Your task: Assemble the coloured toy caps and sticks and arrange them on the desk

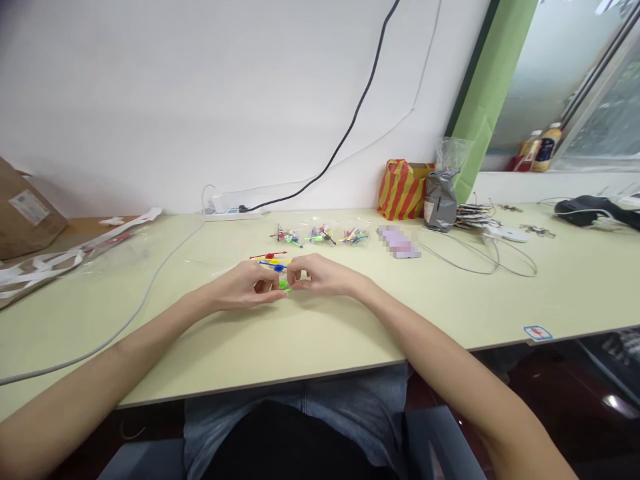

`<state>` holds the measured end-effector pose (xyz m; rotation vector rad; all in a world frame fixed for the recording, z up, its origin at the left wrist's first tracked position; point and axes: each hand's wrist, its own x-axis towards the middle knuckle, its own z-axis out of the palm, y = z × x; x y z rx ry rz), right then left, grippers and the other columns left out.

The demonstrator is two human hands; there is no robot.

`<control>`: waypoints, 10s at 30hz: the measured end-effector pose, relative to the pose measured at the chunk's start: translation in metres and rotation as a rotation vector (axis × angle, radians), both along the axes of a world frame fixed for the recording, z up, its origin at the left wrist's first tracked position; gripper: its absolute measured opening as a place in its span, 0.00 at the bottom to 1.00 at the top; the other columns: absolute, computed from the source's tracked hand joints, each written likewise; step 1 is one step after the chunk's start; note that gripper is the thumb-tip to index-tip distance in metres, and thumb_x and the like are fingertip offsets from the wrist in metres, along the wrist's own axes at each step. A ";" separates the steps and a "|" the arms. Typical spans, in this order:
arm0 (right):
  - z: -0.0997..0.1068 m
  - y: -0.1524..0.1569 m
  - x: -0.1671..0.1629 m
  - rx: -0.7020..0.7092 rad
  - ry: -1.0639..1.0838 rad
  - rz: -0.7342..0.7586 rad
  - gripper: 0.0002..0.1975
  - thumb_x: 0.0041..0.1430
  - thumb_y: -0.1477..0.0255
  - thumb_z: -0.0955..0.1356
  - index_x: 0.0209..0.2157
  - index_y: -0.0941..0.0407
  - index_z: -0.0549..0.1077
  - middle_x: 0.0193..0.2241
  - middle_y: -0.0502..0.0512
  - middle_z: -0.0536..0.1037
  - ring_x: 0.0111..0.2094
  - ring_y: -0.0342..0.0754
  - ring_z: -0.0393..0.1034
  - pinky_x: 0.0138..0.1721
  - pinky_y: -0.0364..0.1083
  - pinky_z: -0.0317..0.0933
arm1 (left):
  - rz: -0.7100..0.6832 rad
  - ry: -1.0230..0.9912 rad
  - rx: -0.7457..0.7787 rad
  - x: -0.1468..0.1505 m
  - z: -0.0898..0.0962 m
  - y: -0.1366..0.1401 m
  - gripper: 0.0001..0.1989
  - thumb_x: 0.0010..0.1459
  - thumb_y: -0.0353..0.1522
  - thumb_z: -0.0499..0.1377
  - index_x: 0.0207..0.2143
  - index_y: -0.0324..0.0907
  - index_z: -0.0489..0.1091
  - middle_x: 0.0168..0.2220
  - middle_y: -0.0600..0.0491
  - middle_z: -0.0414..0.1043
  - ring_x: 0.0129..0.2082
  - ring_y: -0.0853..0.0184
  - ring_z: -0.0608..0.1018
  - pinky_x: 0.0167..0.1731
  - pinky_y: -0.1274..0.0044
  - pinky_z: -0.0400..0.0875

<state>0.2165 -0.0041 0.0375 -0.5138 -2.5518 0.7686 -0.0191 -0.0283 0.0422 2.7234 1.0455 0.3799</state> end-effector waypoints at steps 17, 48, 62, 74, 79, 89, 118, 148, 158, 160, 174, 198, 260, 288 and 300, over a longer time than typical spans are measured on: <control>-0.016 0.006 -0.010 0.058 0.139 -0.344 0.05 0.63 0.76 0.66 0.32 0.57 0.72 0.30 0.51 0.75 0.28 0.43 0.65 0.33 0.42 0.55 | 0.136 -0.045 -0.310 -0.014 0.001 0.012 0.26 0.68 0.46 0.49 0.21 0.41 0.64 0.17 0.54 0.62 0.17 0.70 0.63 0.22 0.76 0.56; -0.029 0.003 -0.021 -0.061 0.056 -0.369 0.04 0.61 0.76 0.64 0.31 0.58 0.69 0.30 0.51 0.74 0.31 0.44 0.65 0.33 0.42 0.54 | 0.323 -0.196 -0.800 -0.023 -0.001 0.017 0.27 0.61 0.52 0.57 0.19 0.41 0.61 0.11 0.56 0.57 0.11 0.72 0.63 0.15 0.79 0.51; -0.025 -0.001 -0.024 -0.040 -0.076 -0.420 0.09 0.55 0.81 0.62 0.28 0.59 0.73 0.30 0.55 0.79 0.31 0.46 0.68 0.34 0.43 0.53 | 0.344 -0.124 -0.768 -0.022 -0.004 0.018 0.30 0.61 0.55 0.55 0.19 0.42 0.59 0.11 0.55 0.59 0.11 0.72 0.63 0.15 0.79 0.53; -0.024 0.002 -0.025 -0.315 0.049 -0.387 0.05 0.54 0.77 0.63 0.33 0.56 0.68 0.18 0.42 0.64 0.20 0.40 0.53 0.25 0.41 0.46 | 0.248 -0.112 -0.720 -0.021 -0.006 0.023 0.25 0.61 0.50 0.56 0.20 0.42 0.59 0.13 0.56 0.59 0.12 0.72 0.62 0.16 0.78 0.59; -0.026 0.005 -0.025 -0.337 0.038 -0.384 0.05 0.51 0.78 0.64 0.32 0.56 0.67 0.17 0.42 0.65 0.19 0.40 0.52 0.24 0.41 0.46 | 0.230 -0.063 -0.635 -0.016 0.000 0.021 0.24 0.61 0.46 0.56 0.18 0.42 0.57 0.12 0.57 0.58 0.11 0.71 0.64 0.16 0.78 0.59; -0.033 0.015 -0.027 -0.220 -0.023 -0.332 0.07 0.52 0.79 0.64 0.34 0.56 0.68 0.21 0.44 0.70 0.22 0.41 0.59 0.27 0.40 0.51 | 0.197 0.027 -0.622 -0.019 0.000 0.022 0.26 0.64 0.47 0.53 0.19 0.42 0.57 0.12 0.57 0.58 0.11 0.72 0.63 0.17 0.79 0.59; -0.015 -0.010 -0.018 0.065 -0.097 -0.413 0.09 0.68 0.69 0.65 0.48 0.54 0.67 0.27 0.48 0.76 0.28 0.45 0.65 0.30 0.42 0.49 | 0.154 0.096 -0.867 -0.046 0.016 0.018 0.25 0.63 0.49 0.55 0.21 0.40 0.67 0.13 0.53 0.61 0.14 0.69 0.66 0.19 0.78 0.60; 0.009 0.015 0.035 -0.501 -0.438 -0.170 0.21 0.46 0.56 0.77 0.28 0.55 0.69 0.21 0.48 0.75 0.21 0.43 0.67 0.23 0.42 0.55 | 0.218 -0.017 0.125 -0.014 -0.001 0.012 0.21 0.69 0.40 0.46 0.24 0.42 0.63 0.19 0.55 0.60 0.20 0.68 0.61 0.27 0.75 0.50; -0.008 0.001 -0.007 -0.132 0.010 -0.192 0.12 0.56 0.67 0.73 0.31 0.56 0.67 0.28 0.47 0.72 0.29 0.43 0.65 0.30 0.42 0.55 | 0.134 0.049 0.204 0.002 -0.008 0.002 0.18 0.68 0.36 0.47 0.27 0.41 0.68 0.20 0.55 0.64 0.20 0.69 0.62 0.26 0.75 0.49; -0.009 0.011 0.002 0.013 0.036 -0.351 0.08 0.59 0.69 0.71 0.32 0.56 0.68 0.30 0.48 0.73 0.31 0.43 0.65 0.32 0.42 0.54 | 0.160 0.026 0.199 0.001 -0.005 0.003 0.16 0.68 0.36 0.49 0.31 0.42 0.71 0.19 0.56 0.62 0.20 0.69 0.62 0.27 0.76 0.50; -0.027 0.033 0.008 0.104 -0.195 -0.460 0.06 0.58 0.81 0.68 0.32 0.57 0.76 0.32 0.52 0.79 0.32 0.43 0.68 0.32 0.41 0.53 | 0.053 -0.015 0.135 -0.003 -0.017 0.003 0.15 0.63 0.29 0.54 0.44 0.48 0.79 0.23 0.58 0.71 0.22 0.71 0.68 0.27 0.79 0.56; -0.019 0.029 0.013 -0.034 -0.157 -0.306 0.07 0.53 0.82 0.67 0.31 0.59 0.76 0.28 0.52 0.77 0.29 0.44 0.68 0.30 0.41 0.57 | 0.087 -0.027 0.097 -0.005 -0.019 0.007 0.15 0.64 0.30 0.53 0.46 0.48 0.78 0.26 0.57 0.75 0.24 0.69 0.71 0.29 0.79 0.60; -0.027 0.024 0.000 -0.282 0.027 -0.353 0.06 0.62 0.68 0.65 0.37 0.57 0.67 0.20 0.43 0.67 0.21 0.41 0.54 0.26 0.41 0.48 | 0.161 0.271 0.206 0.003 -0.022 0.011 0.19 0.72 0.39 0.45 0.35 0.41 0.71 0.32 0.47 0.76 0.29 0.60 0.76 0.29 0.73 0.60; -0.015 0.014 0.003 -0.041 -0.259 -0.271 0.10 0.69 0.69 0.61 0.32 0.56 0.67 0.27 0.51 0.70 0.28 0.45 0.61 0.31 0.42 0.52 | 0.197 0.427 0.273 0.014 -0.022 0.000 0.12 0.68 0.31 0.49 0.37 0.39 0.70 0.26 0.46 0.73 0.24 0.59 0.75 0.30 0.71 0.66; -0.013 0.015 0.004 -0.008 -0.310 -0.267 0.11 0.68 0.73 0.61 0.29 0.57 0.66 0.26 0.51 0.69 0.27 0.44 0.58 0.29 0.42 0.50 | 0.092 0.217 0.230 0.007 -0.017 0.002 0.14 0.71 0.33 0.45 0.43 0.44 0.70 0.39 0.51 0.77 0.37 0.61 0.78 0.30 0.73 0.62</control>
